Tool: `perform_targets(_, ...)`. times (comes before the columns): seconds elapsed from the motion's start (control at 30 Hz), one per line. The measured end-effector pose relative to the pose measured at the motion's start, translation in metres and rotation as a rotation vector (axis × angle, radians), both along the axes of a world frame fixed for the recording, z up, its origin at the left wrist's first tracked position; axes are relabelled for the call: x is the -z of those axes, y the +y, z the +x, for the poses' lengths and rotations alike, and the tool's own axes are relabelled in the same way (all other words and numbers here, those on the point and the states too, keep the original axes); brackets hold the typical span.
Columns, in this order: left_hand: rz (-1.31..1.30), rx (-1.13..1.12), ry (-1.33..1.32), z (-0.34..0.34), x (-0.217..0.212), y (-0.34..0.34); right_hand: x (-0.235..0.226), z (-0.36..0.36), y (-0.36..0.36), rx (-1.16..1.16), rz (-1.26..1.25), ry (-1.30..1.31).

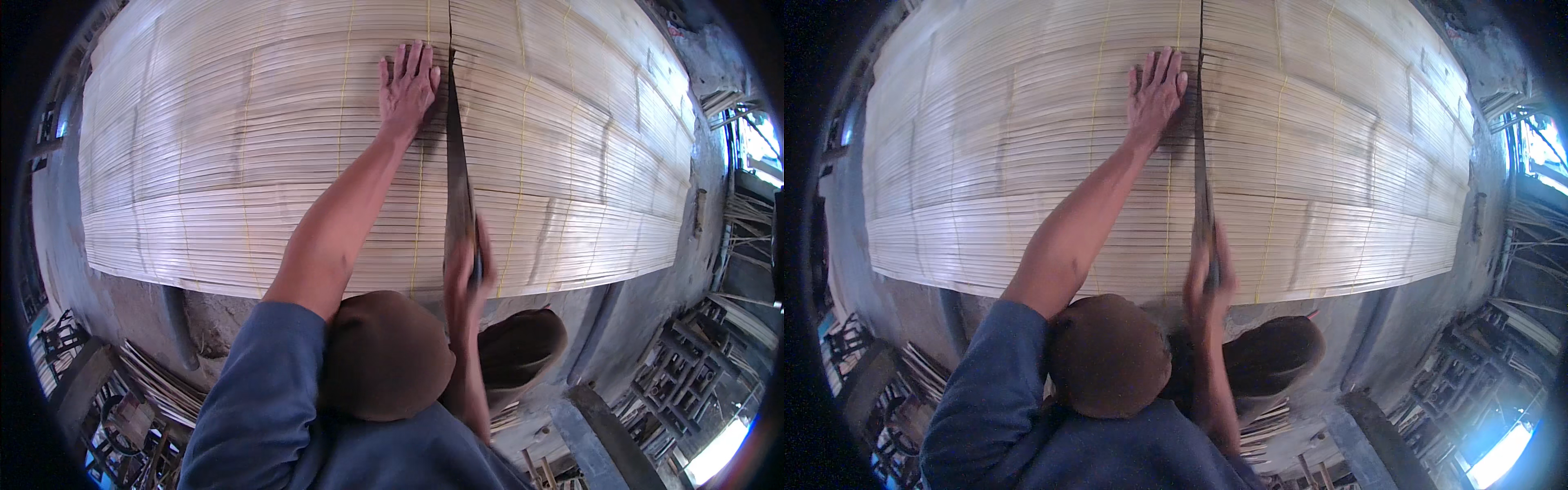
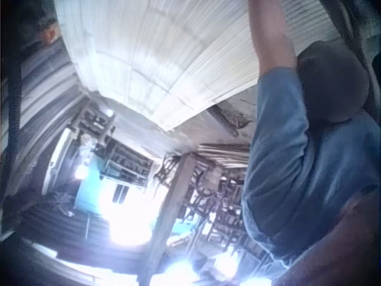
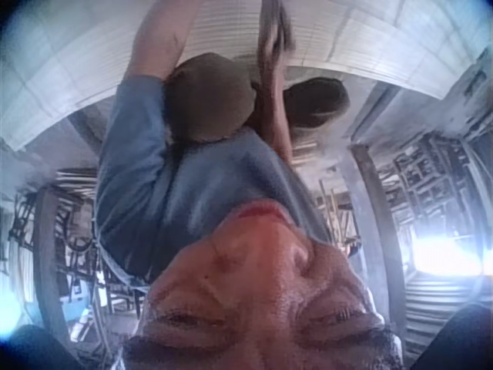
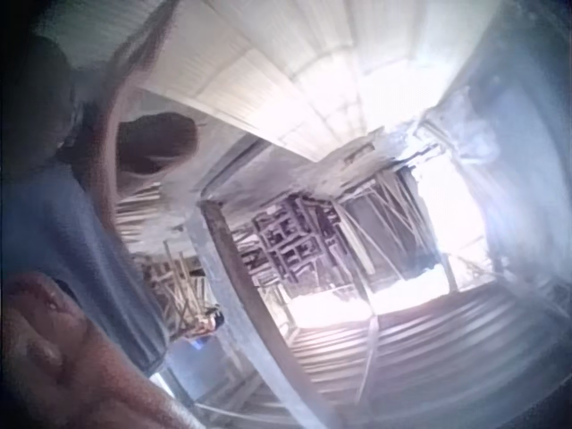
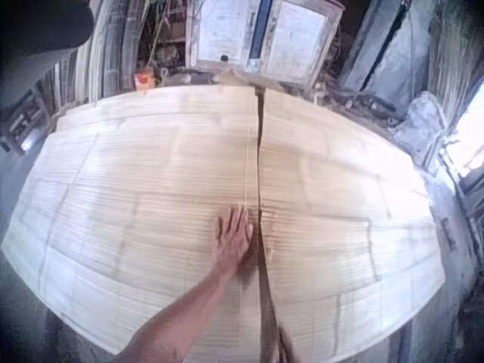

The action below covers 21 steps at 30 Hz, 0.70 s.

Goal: The person measures and marks a large bamboo mat with a tape measure and marker, then uses a hand saw to cut along the marked line. After cutting, the person uses a wooden mallet to tap the edge of the cut bamboo mat.

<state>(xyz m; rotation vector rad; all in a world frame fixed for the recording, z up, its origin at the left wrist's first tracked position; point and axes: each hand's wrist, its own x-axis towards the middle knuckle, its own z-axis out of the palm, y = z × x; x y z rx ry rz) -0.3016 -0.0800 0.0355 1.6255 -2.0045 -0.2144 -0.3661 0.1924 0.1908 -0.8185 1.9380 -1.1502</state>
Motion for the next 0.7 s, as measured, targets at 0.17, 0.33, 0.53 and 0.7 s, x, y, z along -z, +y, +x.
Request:
perform_targets(0.17,0.014,0.029,0.002,0.011,-0.002,0.001,0.032,0.002,-0.086,-0.063,-0.212,0.143)
perform_targets(0.33,0.010,0.048,-0.042,0.005,0.011,0.040,0.020,-0.007,-0.088,-0.016,-0.126,0.033)
perform_targets(0.53,0.024,0.046,-0.118,0.004,0.002,0.049,-0.012,-0.005,0.028,-0.064,-0.009,-0.018)
perform_targets(0.7,0.000,-0.014,-0.138,0.021,0.005,0.050,-0.051,0.007,0.105,-0.089,0.019,-0.075)
